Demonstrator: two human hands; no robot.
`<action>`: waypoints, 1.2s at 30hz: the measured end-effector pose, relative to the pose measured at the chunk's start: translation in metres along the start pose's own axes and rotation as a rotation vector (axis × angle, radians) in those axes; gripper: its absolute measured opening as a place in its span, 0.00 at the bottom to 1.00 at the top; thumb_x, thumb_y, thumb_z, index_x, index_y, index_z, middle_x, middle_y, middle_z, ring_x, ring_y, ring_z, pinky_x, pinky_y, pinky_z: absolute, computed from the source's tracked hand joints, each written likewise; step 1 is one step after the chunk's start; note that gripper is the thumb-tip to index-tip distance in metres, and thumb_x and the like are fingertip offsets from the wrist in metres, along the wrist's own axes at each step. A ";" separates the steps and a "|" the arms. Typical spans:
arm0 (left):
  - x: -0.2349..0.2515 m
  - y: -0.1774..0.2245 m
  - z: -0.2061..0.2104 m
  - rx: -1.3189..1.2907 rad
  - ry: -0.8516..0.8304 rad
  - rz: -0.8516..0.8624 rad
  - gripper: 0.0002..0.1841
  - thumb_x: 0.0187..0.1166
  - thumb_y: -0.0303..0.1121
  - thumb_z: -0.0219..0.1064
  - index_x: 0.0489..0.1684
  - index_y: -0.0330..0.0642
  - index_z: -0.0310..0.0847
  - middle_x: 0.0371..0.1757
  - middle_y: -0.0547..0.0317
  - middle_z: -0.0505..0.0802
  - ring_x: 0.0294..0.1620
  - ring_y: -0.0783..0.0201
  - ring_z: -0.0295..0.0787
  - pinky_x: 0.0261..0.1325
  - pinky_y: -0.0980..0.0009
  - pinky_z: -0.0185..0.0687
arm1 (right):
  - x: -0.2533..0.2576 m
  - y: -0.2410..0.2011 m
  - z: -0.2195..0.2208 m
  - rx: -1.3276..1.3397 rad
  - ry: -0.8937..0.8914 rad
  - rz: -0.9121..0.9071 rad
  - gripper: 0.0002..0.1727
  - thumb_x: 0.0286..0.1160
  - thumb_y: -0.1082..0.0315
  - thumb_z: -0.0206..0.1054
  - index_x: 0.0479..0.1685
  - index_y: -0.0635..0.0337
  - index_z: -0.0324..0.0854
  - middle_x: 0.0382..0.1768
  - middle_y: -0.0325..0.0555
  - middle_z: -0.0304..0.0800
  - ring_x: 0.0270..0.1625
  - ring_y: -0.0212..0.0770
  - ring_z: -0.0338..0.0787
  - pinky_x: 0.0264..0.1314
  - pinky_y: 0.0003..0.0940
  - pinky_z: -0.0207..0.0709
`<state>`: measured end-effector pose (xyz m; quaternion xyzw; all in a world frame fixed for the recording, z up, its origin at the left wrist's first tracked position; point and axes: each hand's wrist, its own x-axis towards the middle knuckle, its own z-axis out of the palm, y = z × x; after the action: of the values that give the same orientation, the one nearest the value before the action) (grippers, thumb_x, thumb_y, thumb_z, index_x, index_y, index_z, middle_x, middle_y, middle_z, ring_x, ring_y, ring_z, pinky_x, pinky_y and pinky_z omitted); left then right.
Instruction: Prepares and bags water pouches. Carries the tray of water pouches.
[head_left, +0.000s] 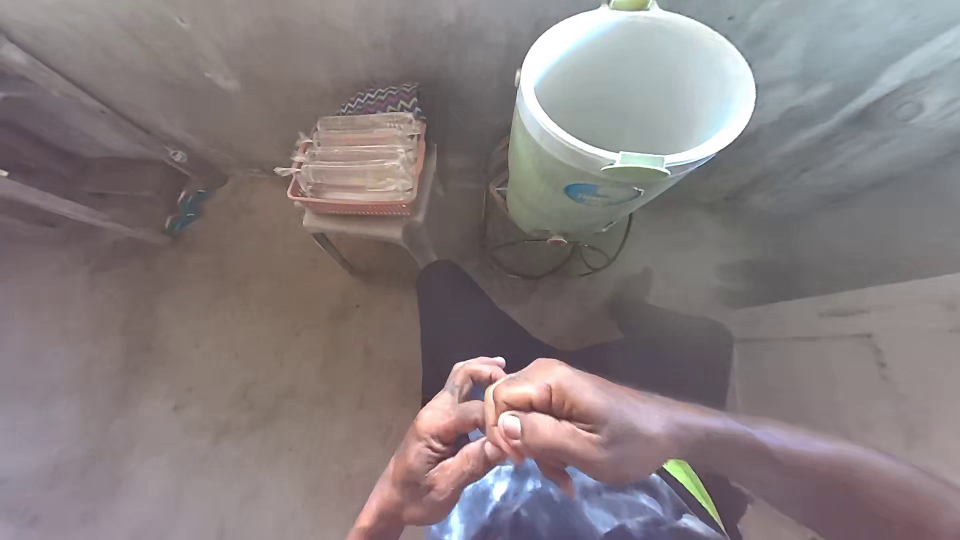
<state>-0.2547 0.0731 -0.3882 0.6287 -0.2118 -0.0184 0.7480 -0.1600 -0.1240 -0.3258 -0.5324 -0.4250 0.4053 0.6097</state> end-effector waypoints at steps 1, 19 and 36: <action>0.000 0.000 0.001 0.037 -0.012 -0.009 0.13 0.88 0.43 0.63 0.43 0.47 0.91 0.71 0.59 0.84 0.85 0.61 0.67 0.90 0.59 0.59 | 0.001 -0.005 0.000 -0.117 -0.021 0.029 0.16 0.87 0.71 0.50 0.30 0.65 0.78 0.26 0.39 0.78 0.22 0.22 0.74 0.24 0.17 0.69; -0.003 -0.008 0.005 0.207 0.092 0.079 0.14 0.90 0.44 0.59 0.65 0.52 0.80 0.72 0.69 0.83 0.78 0.75 0.73 0.81 0.73 0.70 | 0.020 -0.039 -0.003 -0.699 -0.030 -0.128 0.09 0.74 0.76 0.60 0.24 0.63 0.77 0.23 0.46 0.77 0.27 0.34 0.78 0.29 0.22 0.71; 0.078 -0.027 -0.086 0.129 0.711 -0.141 0.19 0.85 0.31 0.59 0.67 0.25 0.73 0.50 0.56 0.95 0.48 0.64 0.95 0.55 0.63 0.94 | -0.043 0.034 -0.087 -1.041 0.671 0.176 0.24 0.86 0.53 0.60 0.65 0.64 0.83 0.60 0.59 0.89 0.51 0.48 0.93 0.52 0.45 0.89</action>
<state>-0.1476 0.1244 -0.4015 0.6548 0.1043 0.1632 0.7306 -0.0922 -0.1879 -0.3692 -0.8910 -0.3066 0.0047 0.3349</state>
